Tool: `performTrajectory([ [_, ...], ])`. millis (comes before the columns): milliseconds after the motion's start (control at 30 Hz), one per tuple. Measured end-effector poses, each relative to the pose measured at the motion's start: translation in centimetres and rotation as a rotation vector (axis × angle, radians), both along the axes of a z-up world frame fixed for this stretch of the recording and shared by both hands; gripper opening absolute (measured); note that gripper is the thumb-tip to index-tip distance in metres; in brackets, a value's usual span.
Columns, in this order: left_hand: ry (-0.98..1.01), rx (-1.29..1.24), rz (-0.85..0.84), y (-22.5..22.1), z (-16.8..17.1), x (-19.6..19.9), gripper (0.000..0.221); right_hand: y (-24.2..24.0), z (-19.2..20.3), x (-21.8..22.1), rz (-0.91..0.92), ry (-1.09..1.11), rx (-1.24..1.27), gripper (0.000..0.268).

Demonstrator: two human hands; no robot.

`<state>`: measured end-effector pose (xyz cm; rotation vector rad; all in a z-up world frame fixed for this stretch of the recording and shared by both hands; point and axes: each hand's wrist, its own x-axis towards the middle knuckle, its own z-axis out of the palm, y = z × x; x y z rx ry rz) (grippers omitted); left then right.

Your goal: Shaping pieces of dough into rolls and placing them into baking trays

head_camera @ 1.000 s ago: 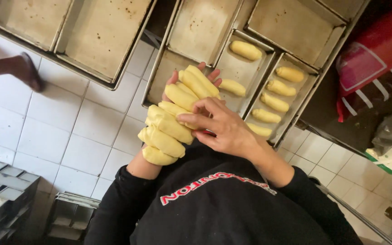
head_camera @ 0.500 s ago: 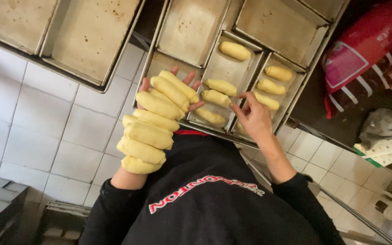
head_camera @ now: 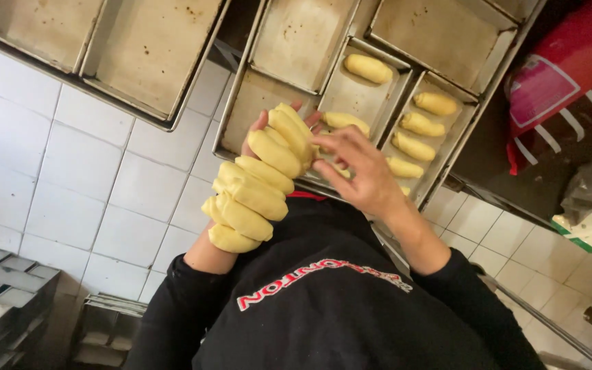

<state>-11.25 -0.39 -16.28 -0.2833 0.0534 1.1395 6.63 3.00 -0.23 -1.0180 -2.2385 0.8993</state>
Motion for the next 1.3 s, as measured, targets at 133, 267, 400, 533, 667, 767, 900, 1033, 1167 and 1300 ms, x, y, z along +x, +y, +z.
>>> performTrajectory([
  [133, 0.154, -0.062, -0.059, -0.1, 2.0, 0.5, 0.069, 0.1, 0.2, -2.4, 0.218, 0.083, -0.127, 0.04],
  [267, 0.204, -0.102, 0.024, -0.2, 3.2, 1.4, 0.075, 0.9, -0.4, -0.7, 0.158, 0.311, -0.252, 0.016],
  [400, 0.149, -0.11, 0.069, -0.3, 5.4, 0.0, 0.074, 1.8, -1.7, 2.1, -0.066, 0.673, -0.441, 0.017],
  [533, 0.213, -0.091, -0.007, 0.8, 4.9, 0.6, 0.072, 3.1, 0.5, 0.0, 0.202, 0.116, 0.034, 0.048],
  [667, 0.117, -0.087, -0.085, 0.6, 4.4, 3.0, 0.085, 4.8, 0.8, 0.0, 0.481, 0.038, 0.072, 0.037],
  [767, 0.106, -0.113, -0.015, 0.9, 6.8, 1.9, 0.082, 5.5, 1.4, 2.4, 0.345, 0.149, -0.103, 0.026],
  [900, 0.116, -0.05, 0.007, 1.2, 8.0, -0.6, 0.08, 7.1, -0.4, 4.8, 0.137, 0.095, -0.079, 0.031],
  [1033, 0.099, -0.015, -0.007, 0.7, 8.7, -1.8, 0.084, 8.8, -8.2, 8.6, -0.042, -0.238, 0.005, 0.03],
  [1167, 0.062, -0.02, 0.024, 0.5, 8.6, -2.4, 0.085, 9.6, -10.2, 9.1, -0.131, -0.403, 0.23, 0.043],
  [1300, 0.058, -0.004, 0.016, 0.8, 8.7, -3.0, 0.085, 9.9, -10.8, 6.7, 0.071, -0.211, 0.198, 0.038],
])
